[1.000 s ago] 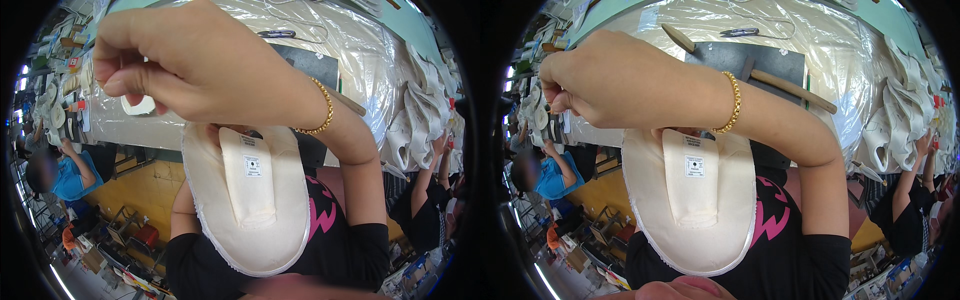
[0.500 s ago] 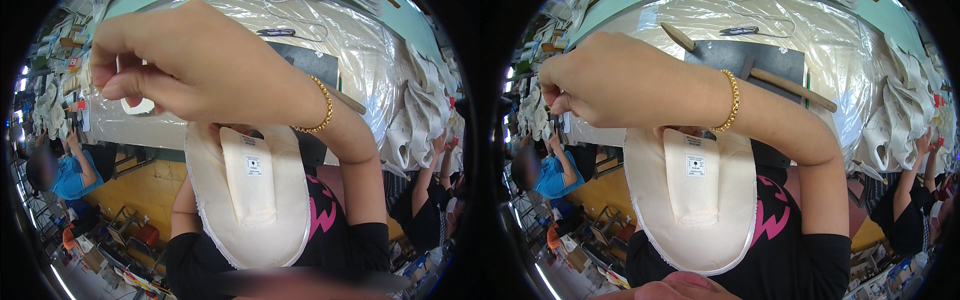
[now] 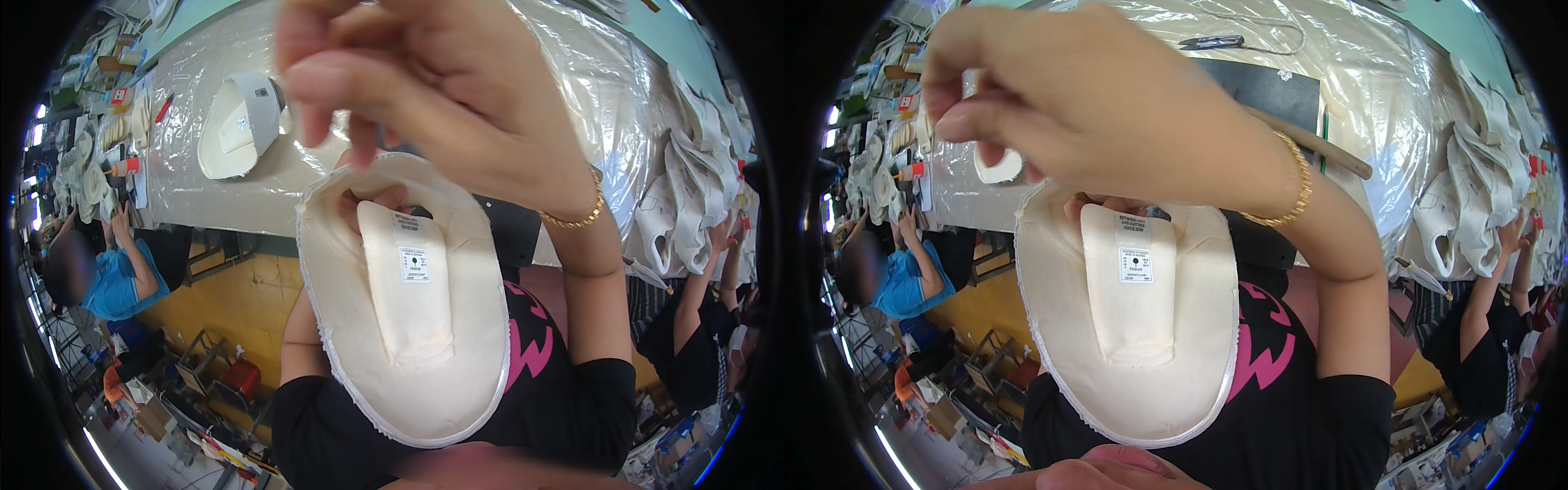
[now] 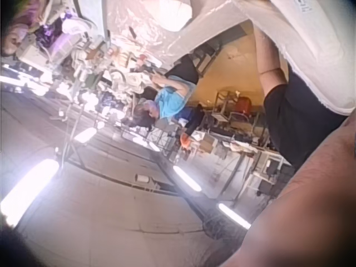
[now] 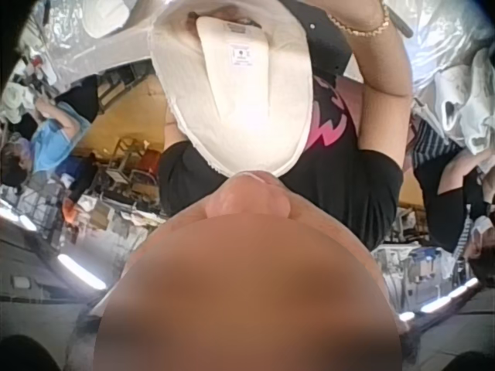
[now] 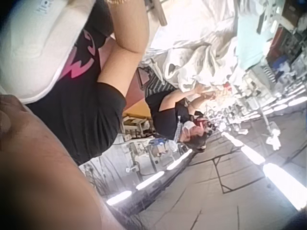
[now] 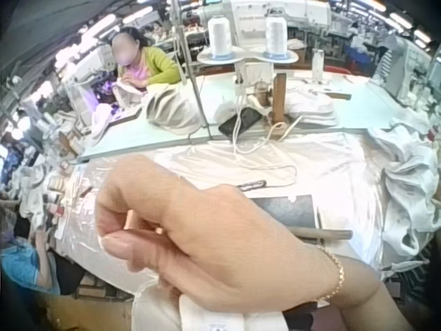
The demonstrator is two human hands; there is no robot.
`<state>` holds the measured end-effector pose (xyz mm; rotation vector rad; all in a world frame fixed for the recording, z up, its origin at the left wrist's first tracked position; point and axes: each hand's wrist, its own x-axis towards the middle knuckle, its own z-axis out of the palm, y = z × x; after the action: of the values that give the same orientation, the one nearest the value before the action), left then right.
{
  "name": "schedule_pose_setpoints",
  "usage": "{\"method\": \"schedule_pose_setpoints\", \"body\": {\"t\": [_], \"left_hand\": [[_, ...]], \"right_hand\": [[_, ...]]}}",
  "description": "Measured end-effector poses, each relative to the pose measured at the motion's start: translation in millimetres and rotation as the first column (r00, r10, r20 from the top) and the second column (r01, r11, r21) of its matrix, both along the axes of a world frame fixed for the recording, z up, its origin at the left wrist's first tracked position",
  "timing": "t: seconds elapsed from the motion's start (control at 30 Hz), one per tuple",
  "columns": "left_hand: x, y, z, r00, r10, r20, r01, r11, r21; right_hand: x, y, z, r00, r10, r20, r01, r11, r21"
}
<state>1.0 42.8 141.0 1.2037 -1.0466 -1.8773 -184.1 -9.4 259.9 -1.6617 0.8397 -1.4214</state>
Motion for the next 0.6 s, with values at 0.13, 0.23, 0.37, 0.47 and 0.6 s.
{"method": "schedule_pose_setpoints", "body": {"t": [0.13, 0.23, 0.37, 0.47, 0.6], "left_hand": [[1.1, -8.6, 3.2, 0.999, -0.014, 0.035, 0.014, 1.0, 0.012], [0.0, -12.5, 10.9, 0.999, -0.011, 0.038, 0.011, 1.0, 0.013], [-1.5, -14.7, 27.2, 0.981, -0.072, 0.178, 0.067, 0.997, 0.034], [-3.8, -14.5, 35.8, 0.976, -0.083, 0.2, 0.074, 0.996, 0.049], [-3.6, -15.4, 39.5, 0.99, -0.078, 0.117, 0.068, 0.993, 0.093]], "right_hand": [[-18.7, 29.0, -10.7, 0.979, 0.066, 0.192, -0.083, 0.993, 0.085], [-34.1, 60.9, -19.5, 0.989, -0.087, 0.116, 0.078, 0.993, 0.086], [-50.4, 90.0, -32.4, 0.971, -0.205, 0.121, 0.179, 0.965, 0.193], [-52.4, 109.3, -31.3, 0.946, -0.313, 0.086, 0.28, 0.921, 0.272], [-46.5, 126.7, -25.6, 0.939, -0.323, 0.118, 0.28, 0.917, 0.283]]}}
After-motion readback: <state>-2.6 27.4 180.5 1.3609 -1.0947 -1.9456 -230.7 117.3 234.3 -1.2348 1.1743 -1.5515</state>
